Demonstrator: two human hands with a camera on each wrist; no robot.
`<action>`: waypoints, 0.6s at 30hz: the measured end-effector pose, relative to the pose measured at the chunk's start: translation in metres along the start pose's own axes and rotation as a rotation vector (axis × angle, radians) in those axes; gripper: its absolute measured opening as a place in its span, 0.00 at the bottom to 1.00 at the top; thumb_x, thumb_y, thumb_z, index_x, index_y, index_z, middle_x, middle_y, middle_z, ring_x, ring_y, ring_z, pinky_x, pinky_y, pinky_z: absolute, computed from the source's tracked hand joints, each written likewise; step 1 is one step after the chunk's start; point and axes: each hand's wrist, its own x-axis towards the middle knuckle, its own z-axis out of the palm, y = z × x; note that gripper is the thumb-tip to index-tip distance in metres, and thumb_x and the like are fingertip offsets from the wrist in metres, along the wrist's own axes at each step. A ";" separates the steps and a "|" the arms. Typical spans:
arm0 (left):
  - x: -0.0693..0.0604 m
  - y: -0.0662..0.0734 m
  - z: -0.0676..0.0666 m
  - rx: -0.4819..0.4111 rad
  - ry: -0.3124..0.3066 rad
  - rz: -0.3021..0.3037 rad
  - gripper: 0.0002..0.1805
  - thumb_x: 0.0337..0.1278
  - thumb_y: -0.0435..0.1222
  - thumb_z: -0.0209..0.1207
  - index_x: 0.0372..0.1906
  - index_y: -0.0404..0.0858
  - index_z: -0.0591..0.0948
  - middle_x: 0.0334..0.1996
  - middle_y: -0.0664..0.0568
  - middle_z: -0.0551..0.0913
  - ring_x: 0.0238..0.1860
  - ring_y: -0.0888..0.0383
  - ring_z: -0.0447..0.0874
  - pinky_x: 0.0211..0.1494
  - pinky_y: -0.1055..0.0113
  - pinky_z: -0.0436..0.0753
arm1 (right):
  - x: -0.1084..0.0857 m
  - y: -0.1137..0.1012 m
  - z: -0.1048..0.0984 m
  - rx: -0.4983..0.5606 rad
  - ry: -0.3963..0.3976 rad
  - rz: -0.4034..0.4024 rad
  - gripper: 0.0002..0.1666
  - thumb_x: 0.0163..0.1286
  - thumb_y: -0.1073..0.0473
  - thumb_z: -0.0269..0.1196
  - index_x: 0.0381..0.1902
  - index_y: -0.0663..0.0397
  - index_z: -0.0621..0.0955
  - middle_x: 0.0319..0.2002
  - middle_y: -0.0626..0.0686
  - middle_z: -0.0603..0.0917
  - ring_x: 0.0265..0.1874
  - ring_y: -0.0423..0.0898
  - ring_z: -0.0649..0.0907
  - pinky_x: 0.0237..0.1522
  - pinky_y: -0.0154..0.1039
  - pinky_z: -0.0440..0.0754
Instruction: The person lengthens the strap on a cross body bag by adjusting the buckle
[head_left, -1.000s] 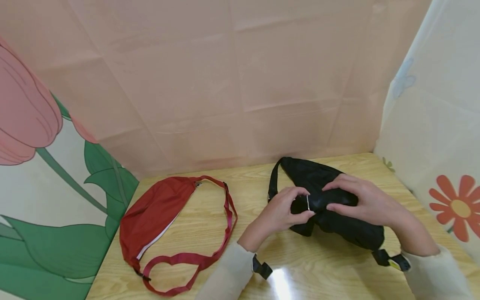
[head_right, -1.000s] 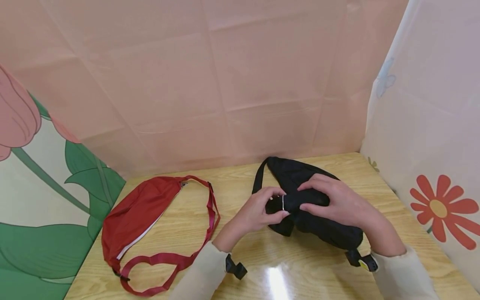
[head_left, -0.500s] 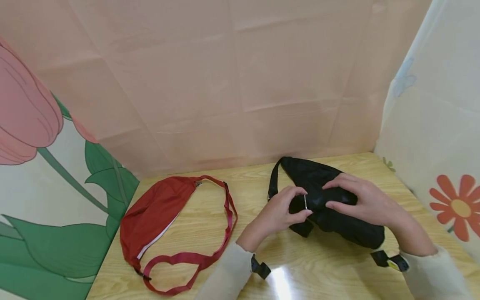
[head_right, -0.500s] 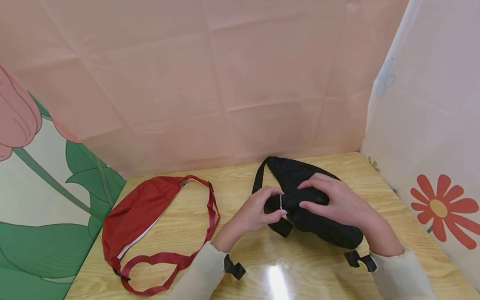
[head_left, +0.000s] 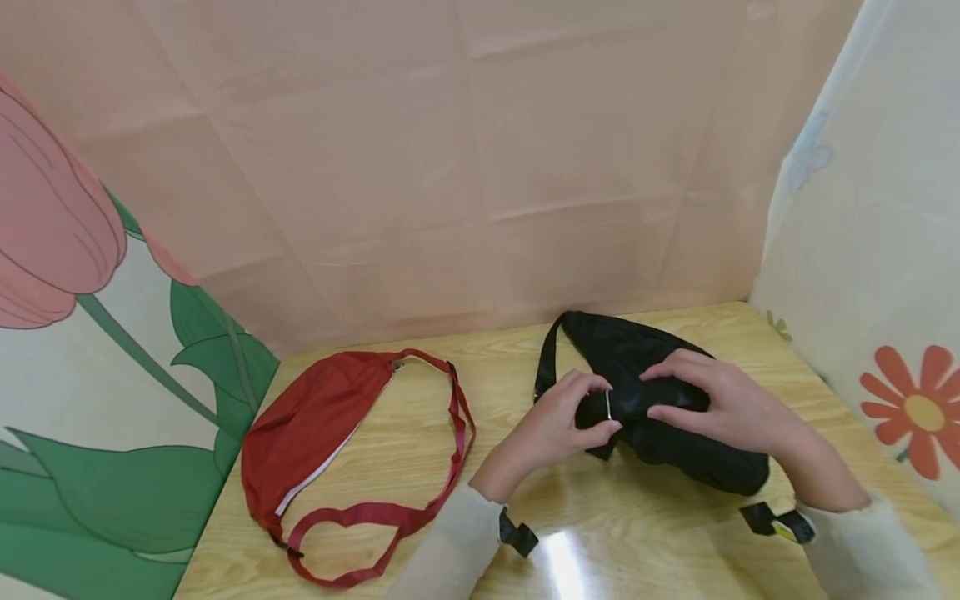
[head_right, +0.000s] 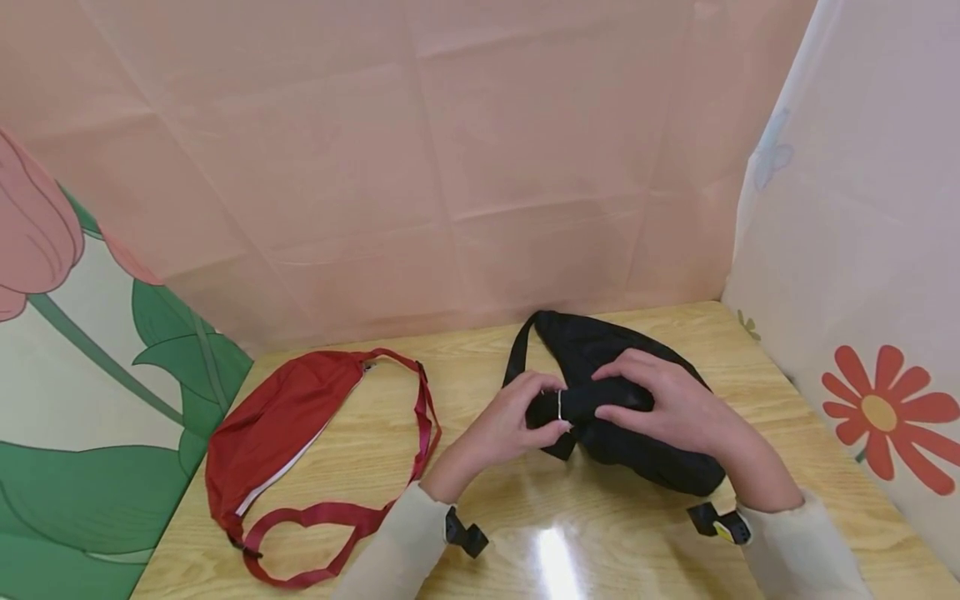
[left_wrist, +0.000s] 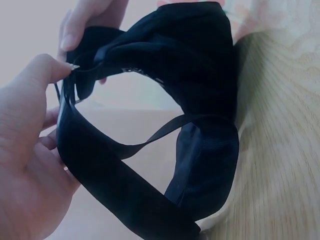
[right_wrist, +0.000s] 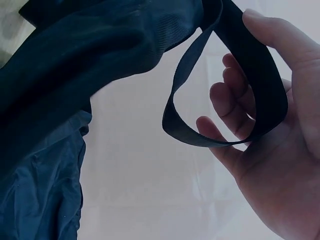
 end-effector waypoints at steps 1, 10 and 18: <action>0.000 0.000 0.000 0.004 -0.003 -0.001 0.25 0.67 0.49 0.63 0.63 0.43 0.74 0.58 0.54 0.75 0.58 0.64 0.73 0.64 0.71 0.73 | 0.000 0.000 0.000 0.003 -0.004 -0.003 0.29 0.53 0.61 0.79 0.51 0.37 0.83 0.44 0.36 0.82 0.41 0.33 0.80 0.49 0.21 0.72; -0.005 -0.003 0.000 0.023 -0.034 -0.016 0.26 0.68 0.50 0.61 0.65 0.43 0.74 0.61 0.54 0.77 0.62 0.63 0.75 0.66 0.69 0.73 | -0.004 0.001 0.007 0.023 -0.041 -0.016 0.28 0.55 0.60 0.78 0.53 0.40 0.83 0.44 0.36 0.81 0.42 0.34 0.79 0.49 0.21 0.71; -0.008 -0.007 0.002 -0.011 -0.067 -0.040 0.26 0.69 0.50 0.61 0.65 0.43 0.72 0.58 0.56 0.78 0.49 0.66 0.75 0.52 0.77 0.76 | -0.009 0.003 0.013 0.038 -0.036 -0.003 0.28 0.56 0.60 0.78 0.54 0.42 0.83 0.46 0.37 0.81 0.42 0.34 0.78 0.47 0.21 0.71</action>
